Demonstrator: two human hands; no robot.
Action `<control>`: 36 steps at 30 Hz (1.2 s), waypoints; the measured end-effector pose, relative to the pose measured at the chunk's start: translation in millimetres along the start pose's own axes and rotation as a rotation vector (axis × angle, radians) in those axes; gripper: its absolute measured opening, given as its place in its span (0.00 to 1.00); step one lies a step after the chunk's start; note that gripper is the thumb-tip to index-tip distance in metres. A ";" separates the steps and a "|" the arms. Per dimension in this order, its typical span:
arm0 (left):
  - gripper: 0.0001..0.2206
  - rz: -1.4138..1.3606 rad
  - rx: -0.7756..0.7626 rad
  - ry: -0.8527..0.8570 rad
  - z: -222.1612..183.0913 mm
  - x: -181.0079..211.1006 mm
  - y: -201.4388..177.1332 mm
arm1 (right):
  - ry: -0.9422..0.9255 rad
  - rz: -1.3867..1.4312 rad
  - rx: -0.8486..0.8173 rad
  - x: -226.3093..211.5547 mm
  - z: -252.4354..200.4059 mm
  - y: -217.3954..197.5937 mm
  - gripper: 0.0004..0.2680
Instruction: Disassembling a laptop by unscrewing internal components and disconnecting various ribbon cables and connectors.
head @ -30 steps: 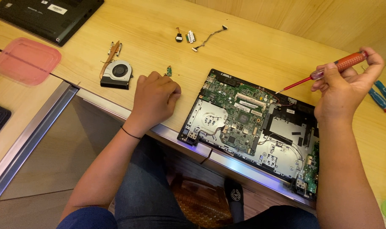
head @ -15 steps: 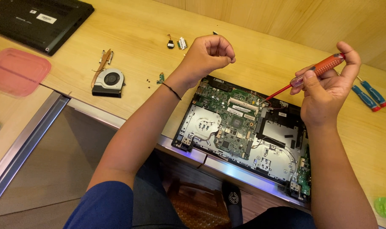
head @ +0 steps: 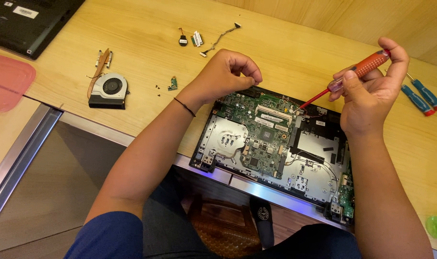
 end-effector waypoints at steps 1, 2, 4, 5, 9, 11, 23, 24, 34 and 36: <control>0.06 0.001 0.001 -0.001 0.6 -0.6 0.3 | 0.000 0.001 -0.001 -0.5 0.2 0.3 0.19; 0.06 0.025 -0.014 -0.009 1.1 -1.9 1.9 | 0.005 -0.012 0.003 -0.6 0.3 0.1 0.19; 0.06 0.047 -0.027 -0.022 -0.2 -4.6 2.9 | 0.014 -0.025 0.005 -0.3 -1.0 0.4 0.18; 0.06 0.058 -0.029 -0.024 0.1 -5.0 1.6 | 0.008 -0.030 0.009 -1.5 -1.0 0.5 0.18; 0.06 0.024 -0.016 -0.030 0.3 -5.9 -3.0 | 0.019 -0.040 0.031 -4.4 -0.9 0.2 0.18; 0.05 0.038 -0.006 -0.028 0.7 -7.3 -4.4 | 0.023 -0.042 0.037 -3.4 -0.8 -0.6 0.18; 0.04 0.544 0.065 -0.041 -18.7 -4.0 -43.5 | 0.024 -0.048 0.049 -0.4 1.9 -5.3 0.18; 0.04 0.601 0.036 -0.074 -22.0 -5.9 -43.1 | 0.014 -0.057 0.036 -0.5 2.2 -5.5 0.18; 0.05 0.654 0.012 0.011 -19.7 -24.6 -37.3 | 0.034 -0.082 0.045 -4.0 1.0 -3.9 0.18; 0.05 0.766 0.044 0.104 -19.3 -20.5 -35.9 | 0.012 -0.078 0.021 -4.3 0.9 -2.6 0.18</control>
Point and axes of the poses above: each hand's wrist, its own z-axis towards the middle knuckle, its own y-axis out of the palm, x = y × z, the point moved 8 cm from there along z, towards the middle knuckle, and after that the axes turned 3 degrees about z, right-handed, at the moved point
